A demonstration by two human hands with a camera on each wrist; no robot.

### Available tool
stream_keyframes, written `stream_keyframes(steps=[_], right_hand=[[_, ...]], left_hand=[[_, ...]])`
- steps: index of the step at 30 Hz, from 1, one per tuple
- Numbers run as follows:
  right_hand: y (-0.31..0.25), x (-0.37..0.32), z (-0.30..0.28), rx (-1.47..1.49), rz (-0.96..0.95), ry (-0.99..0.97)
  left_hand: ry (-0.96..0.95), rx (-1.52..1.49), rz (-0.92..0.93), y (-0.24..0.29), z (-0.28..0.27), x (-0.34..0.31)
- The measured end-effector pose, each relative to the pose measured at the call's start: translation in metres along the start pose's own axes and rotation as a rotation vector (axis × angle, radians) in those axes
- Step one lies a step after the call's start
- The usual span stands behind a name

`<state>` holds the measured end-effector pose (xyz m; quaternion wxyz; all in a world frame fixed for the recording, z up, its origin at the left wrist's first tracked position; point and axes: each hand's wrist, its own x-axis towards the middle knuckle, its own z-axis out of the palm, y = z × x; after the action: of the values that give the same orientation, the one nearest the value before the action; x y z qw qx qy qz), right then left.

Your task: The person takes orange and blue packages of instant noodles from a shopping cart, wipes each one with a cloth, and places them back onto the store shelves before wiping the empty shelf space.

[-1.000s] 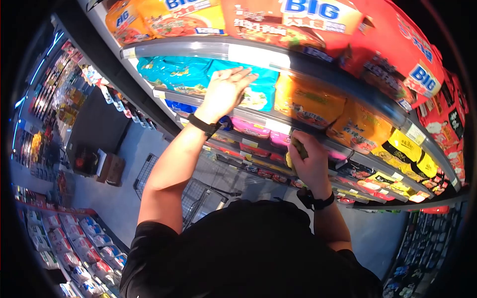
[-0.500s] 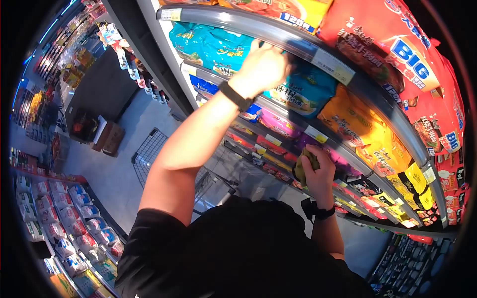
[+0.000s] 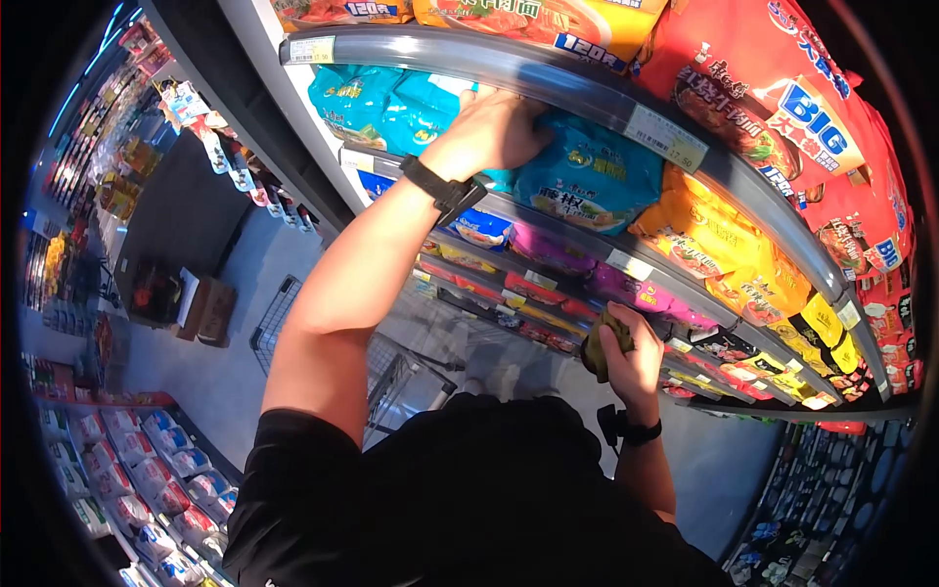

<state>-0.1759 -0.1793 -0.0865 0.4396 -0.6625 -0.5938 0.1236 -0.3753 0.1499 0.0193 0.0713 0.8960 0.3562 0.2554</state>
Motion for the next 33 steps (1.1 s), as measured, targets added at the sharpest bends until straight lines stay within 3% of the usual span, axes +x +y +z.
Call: stream_keyframes(steps=[2, 5, 11, 17, 21, 24, 27, 30, 33], right_hand=[[0.000, -0.004, 0.002, 0.002, -0.004, -0.002], [0.000, -0.007, 0.006, 0.012, -0.009, 0.005], [-0.007, -0.006, 0.010, 0.031, -0.019, 0.013], [-0.009, -0.009, 0.004, 0.059, -0.024, 0.044], [-0.009, -0.018, -0.004, 0.057, 0.010, 0.049], [-0.009, -0.025, -0.009, 0.036, 0.010, 0.055], [-0.005, -0.033, -0.014, 0.022, 0.006, 0.090], [-0.004, -0.041, -0.022, 0.022, 0.018, 0.120], [-0.004, -0.045, -0.026, 0.026, 0.048, 0.159]], left_hand=[[-0.107, -0.109, 0.031, -0.003, -0.011, 0.001], [0.182, -0.136, 0.325, -0.027, 0.002, -0.002], [0.071, -0.137, 0.367, -0.046, -0.011, 0.016], [0.118, 0.188, 0.544, -0.025, -0.036, 0.008], [-0.066, 0.226, 0.446, -0.039, -0.028, 0.019], [0.047, 0.267, 0.535, -0.045, -0.013, 0.030], [0.035, 0.229, 0.510, -0.044, -0.007, 0.025], [0.172, 0.118, 0.602, -0.027, -0.022, 0.008], [0.133, 0.133, 0.617, -0.009, -0.040, -0.018]])
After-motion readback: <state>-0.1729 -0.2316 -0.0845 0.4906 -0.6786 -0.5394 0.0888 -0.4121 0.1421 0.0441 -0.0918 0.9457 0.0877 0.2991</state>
